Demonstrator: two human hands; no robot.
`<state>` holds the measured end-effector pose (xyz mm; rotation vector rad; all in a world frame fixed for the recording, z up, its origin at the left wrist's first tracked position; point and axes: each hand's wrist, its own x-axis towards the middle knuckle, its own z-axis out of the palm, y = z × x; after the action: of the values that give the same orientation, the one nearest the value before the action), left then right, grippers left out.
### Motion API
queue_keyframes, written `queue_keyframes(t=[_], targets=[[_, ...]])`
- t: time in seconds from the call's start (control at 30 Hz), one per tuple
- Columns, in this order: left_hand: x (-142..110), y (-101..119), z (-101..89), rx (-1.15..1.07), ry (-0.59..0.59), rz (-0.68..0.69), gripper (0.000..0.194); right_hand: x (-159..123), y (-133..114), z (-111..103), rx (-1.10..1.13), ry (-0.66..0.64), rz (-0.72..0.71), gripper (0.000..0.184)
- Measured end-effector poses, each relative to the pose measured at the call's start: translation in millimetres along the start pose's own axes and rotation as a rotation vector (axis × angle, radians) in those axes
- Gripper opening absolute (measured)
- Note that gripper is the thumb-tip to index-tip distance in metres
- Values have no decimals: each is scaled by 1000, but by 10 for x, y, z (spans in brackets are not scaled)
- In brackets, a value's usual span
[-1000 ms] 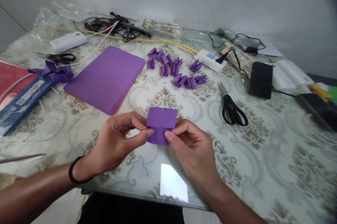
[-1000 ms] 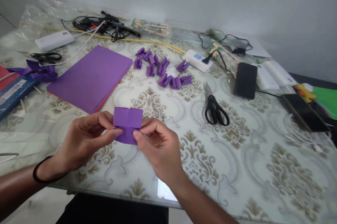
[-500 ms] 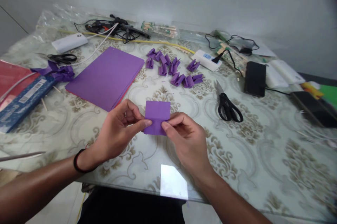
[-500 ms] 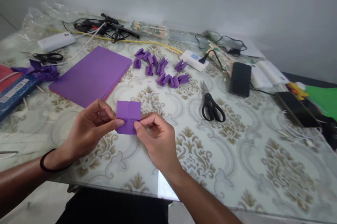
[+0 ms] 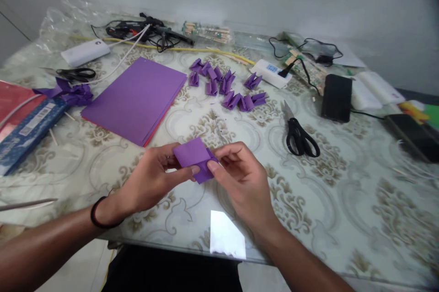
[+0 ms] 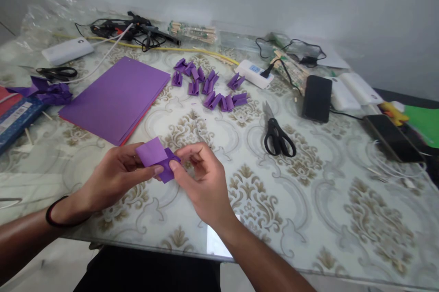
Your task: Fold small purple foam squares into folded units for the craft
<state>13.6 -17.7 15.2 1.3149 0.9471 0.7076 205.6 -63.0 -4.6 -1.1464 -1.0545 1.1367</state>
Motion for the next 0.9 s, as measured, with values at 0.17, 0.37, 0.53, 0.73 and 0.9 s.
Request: queue_keyframes(t=[0.17,0.37,0.53,0.73,0.9], targets=[[-10,0,34,-40,55,56,13,39,25,-10,16,-94,108,14],[-7,-11,47,-57,55,64,12,27,-25,-9,-72,-75,83,19],[-22,11,58,-52,80,80,10,4,-52,-17,-88,-67,73,19],[-36,-22,49,-23,117,82,12,15,-81,-25,-73,-71,64,19],[-61,-56,17,-1,102,69,14,24,-96,-39,-69,-83,27,20]])
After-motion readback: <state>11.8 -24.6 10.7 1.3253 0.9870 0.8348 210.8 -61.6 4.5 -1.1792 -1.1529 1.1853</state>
